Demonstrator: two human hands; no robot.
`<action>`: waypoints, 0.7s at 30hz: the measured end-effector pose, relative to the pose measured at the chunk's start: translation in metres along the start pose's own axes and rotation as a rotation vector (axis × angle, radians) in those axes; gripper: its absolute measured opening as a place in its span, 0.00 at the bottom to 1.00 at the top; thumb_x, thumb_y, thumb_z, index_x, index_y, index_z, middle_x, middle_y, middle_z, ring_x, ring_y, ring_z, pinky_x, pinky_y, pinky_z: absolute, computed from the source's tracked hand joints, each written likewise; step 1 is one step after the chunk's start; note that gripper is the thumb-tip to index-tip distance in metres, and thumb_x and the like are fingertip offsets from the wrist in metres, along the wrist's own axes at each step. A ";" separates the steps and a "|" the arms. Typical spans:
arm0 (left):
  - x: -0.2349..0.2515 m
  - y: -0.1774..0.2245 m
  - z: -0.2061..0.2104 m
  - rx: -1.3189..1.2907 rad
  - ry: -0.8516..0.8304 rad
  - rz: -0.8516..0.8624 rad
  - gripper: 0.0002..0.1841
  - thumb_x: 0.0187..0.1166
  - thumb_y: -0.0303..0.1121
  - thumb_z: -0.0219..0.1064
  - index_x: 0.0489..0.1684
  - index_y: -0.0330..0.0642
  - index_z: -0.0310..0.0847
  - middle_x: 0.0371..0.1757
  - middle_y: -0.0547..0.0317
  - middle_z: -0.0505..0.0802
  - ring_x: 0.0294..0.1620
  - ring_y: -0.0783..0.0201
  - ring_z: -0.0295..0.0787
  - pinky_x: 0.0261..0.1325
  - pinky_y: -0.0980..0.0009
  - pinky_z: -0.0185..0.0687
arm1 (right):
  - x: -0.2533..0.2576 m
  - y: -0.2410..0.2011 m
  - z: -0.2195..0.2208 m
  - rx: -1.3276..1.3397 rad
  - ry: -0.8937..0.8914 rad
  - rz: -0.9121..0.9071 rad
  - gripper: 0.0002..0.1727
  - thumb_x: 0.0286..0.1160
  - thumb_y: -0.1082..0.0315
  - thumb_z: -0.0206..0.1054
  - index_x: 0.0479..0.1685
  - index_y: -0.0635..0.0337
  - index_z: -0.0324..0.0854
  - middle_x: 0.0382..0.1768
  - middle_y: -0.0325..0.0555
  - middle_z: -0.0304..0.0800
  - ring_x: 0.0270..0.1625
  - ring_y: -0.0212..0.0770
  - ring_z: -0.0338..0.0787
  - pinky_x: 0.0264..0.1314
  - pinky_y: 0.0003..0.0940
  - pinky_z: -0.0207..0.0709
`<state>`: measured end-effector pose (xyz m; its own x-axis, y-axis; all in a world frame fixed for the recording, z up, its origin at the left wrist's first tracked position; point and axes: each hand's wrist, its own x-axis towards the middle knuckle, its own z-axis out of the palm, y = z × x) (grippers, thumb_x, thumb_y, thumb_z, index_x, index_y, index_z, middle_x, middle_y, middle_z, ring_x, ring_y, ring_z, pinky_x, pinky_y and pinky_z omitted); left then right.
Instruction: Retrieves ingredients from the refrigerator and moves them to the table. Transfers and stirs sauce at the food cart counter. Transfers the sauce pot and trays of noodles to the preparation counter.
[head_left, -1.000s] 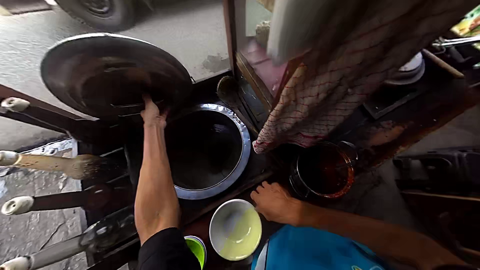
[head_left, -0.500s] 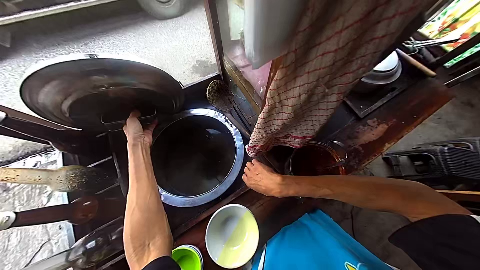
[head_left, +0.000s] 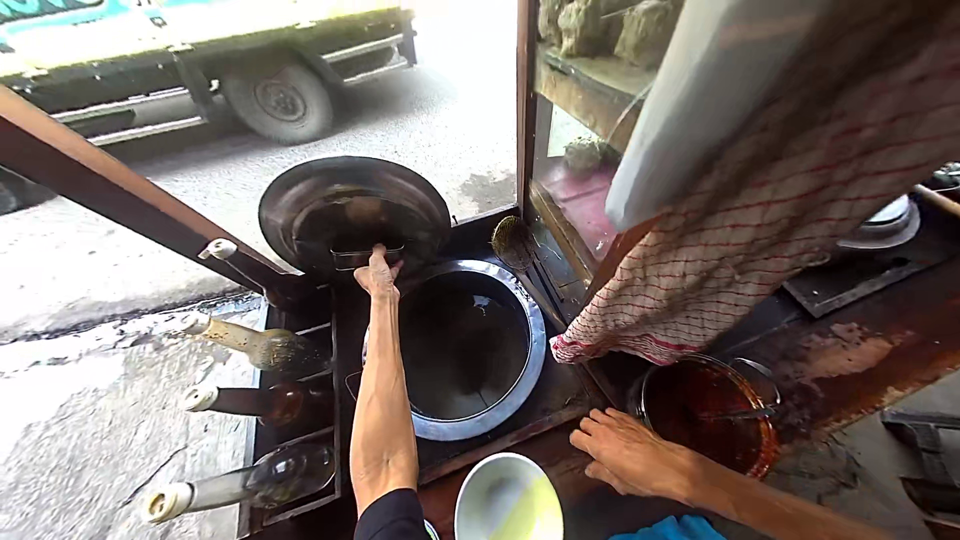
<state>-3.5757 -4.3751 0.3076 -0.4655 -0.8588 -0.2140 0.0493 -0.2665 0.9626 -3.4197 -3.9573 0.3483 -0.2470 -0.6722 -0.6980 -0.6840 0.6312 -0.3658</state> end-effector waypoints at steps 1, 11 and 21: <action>0.000 0.000 0.001 0.009 0.006 -0.003 0.30 0.83 0.36 0.67 0.81 0.32 0.62 0.67 0.34 0.83 0.53 0.49 0.91 0.52 0.55 0.91 | -0.003 0.001 0.002 0.009 -0.008 0.006 0.23 0.87 0.58 0.62 0.72 0.64 0.77 0.67 0.65 0.83 0.75 0.65 0.78 0.77 0.59 0.67; -0.013 0.001 -0.012 0.134 -0.081 -0.064 0.34 0.85 0.42 0.68 0.83 0.30 0.59 0.67 0.33 0.82 0.48 0.52 0.92 0.51 0.61 0.91 | -0.017 -0.003 0.013 0.087 0.045 -0.060 0.24 0.88 0.55 0.60 0.74 0.62 0.78 0.66 0.62 0.85 0.74 0.62 0.80 0.75 0.57 0.70; -0.044 0.031 -0.065 0.432 -0.250 -0.093 0.31 0.88 0.44 0.62 0.78 0.24 0.66 0.66 0.31 0.85 0.53 0.51 0.92 0.58 0.60 0.89 | -0.007 -0.014 0.046 0.256 0.277 0.016 0.24 0.88 0.55 0.60 0.73 0.61 0.80 0.60 0.59 0.89 0.66 0.58 0.87 0.72 0.53 0.76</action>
<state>-3.4966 -4.3739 0.3361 -0.6502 -0.6952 -0.3064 -0.3480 -0.0860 0.9335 -3.3768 -3.9429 0.3299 -0.4566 -0.7185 -0.5247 -0.4938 0.6952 -0.5223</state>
